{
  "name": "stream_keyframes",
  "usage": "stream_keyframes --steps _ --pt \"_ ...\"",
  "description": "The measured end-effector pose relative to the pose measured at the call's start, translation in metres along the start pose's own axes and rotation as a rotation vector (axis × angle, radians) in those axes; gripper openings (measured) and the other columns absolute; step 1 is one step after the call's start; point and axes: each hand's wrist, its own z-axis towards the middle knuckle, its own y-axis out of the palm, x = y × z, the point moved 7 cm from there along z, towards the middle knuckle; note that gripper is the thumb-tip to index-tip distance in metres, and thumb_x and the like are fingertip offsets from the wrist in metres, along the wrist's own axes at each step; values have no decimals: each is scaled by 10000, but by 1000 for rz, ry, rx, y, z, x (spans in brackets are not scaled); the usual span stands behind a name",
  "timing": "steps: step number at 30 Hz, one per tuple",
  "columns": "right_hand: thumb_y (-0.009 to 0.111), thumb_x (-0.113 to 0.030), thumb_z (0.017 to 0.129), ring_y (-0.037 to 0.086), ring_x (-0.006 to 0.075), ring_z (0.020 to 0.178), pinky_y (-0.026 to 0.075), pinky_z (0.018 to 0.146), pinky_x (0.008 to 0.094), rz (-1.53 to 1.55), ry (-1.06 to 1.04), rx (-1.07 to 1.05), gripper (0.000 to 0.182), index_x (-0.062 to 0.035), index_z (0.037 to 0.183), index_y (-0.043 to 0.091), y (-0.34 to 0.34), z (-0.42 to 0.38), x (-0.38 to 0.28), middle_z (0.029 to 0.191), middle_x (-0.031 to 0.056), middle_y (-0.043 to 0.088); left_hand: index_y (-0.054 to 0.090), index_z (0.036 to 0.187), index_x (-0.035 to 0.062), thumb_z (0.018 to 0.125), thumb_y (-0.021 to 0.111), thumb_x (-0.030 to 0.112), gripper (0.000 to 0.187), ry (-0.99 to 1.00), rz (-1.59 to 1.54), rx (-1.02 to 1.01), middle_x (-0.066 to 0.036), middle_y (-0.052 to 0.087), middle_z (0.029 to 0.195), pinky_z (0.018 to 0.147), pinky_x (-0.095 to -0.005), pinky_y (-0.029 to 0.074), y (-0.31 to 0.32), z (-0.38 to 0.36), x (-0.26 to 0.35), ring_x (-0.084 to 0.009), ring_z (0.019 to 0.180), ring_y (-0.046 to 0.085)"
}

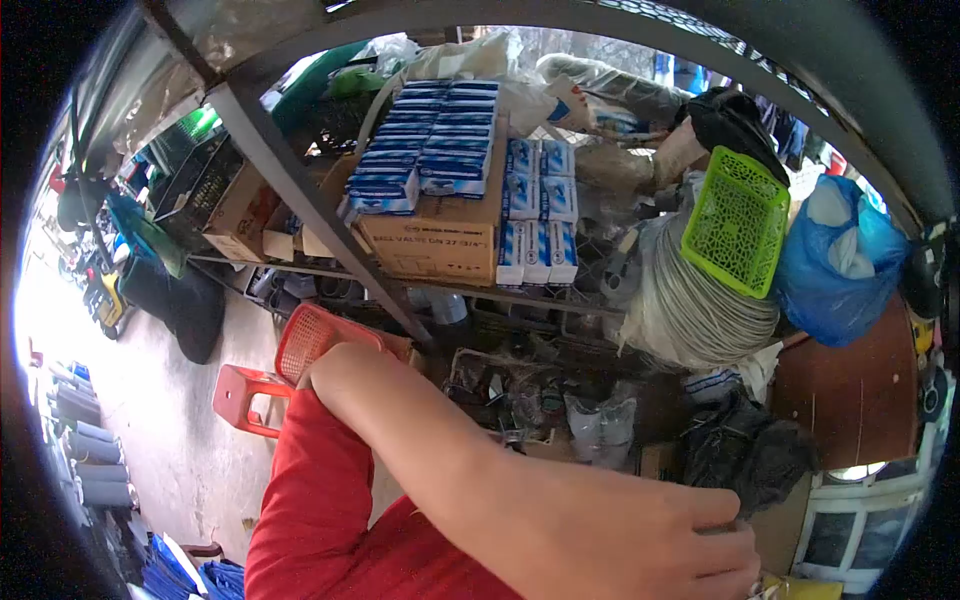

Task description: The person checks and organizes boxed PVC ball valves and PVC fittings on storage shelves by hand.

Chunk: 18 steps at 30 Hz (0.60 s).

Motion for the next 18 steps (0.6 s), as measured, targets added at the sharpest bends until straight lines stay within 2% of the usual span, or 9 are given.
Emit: stream_keyframes --steps 4,7,8,11,12,14,15,17,18 --pt "543 -328 928 608 281 861 470 786 441 36 -8 18 333 -45 1089 611 -8 10 4 977 161 631 596 1140 147 836 620 180 306 -133 83 348 -46 603 1042 716 -308 500 6 -1 -1 -193 896 575" --pt "538 -325 930 612 286 879 469 806 450 4 -45 24 332 -56 1110 612 -10 24 -3 996 161 633 670 1124 151 824 631 194 305 -171 169 407 -50 630 1043 690 -296 514 -7 -18 -2 -197 884 581" --pt "536 -324 931 613 288 886 469 813 453 -73 -158 30 332 -60 1117 612 -9 35 -16 1002 162 633 686 1126 153 823 633 201 311 -182 207 428 -51 638 1047 685 -295 519 -11 -25 -1 -200 886 583" --pt "531 -322 933 617 293 904 468 832 461 -852 -1262 465 333 -72 1138 613 -1 45 -100 1021 162 635 693 1164 142 843 619 212 337 -324 178 440 -57 658 1060 675 -314 544 -35 -46 3 -215 916 605" --pt "529 -321 934 618 295 910 468 839 464 -872 -1344 567 334 -76 1145 613 -1 58 -127 1027 162 635 691 1162 135 853 621 225 330 -338 161 415 -60 657 1063 681 -316 546 -42 -56 5 -219 921 610" --pt "523 -488 940 615 252 922 451 890 415 -183 -594 233 523 -35 1189 603 -19 52 -250 985 117 651 666 1153 83 859 598 222 332 -395 75 366 -94 650 1087 729 -341 530 -59 -91 7 -232 924 623" --pt "575 -419 925 613 227 865 456 845 391 16 -650 102 448 -24 1131 619 -13 24 -325 937 105 646 642 1146 37 856 573 205 342 -443 17 339 -125 643 1109 771 -364 511 -70 -122 9 -241 923 631" --pt "627 -329 915 590 163 794 455 775 337 278 -740 -18 372 8 1070 624 -7 -10 -451 834 71 630 594 1181 -17 849 533 150 376 -959 9 338 -165 630 1150 835 -375 487 -90 -181 4 -263 947 632" --pt "639 -323 912 583 160 773 449 771 315 223 -740 7 367 0 1084 617 -6 -11 -500 832 63 624 555 1237 -13 843 523 102 412 -1293 249 368 -174 632 1153 855 -371 482 -87 -253 14 -282 972 626"
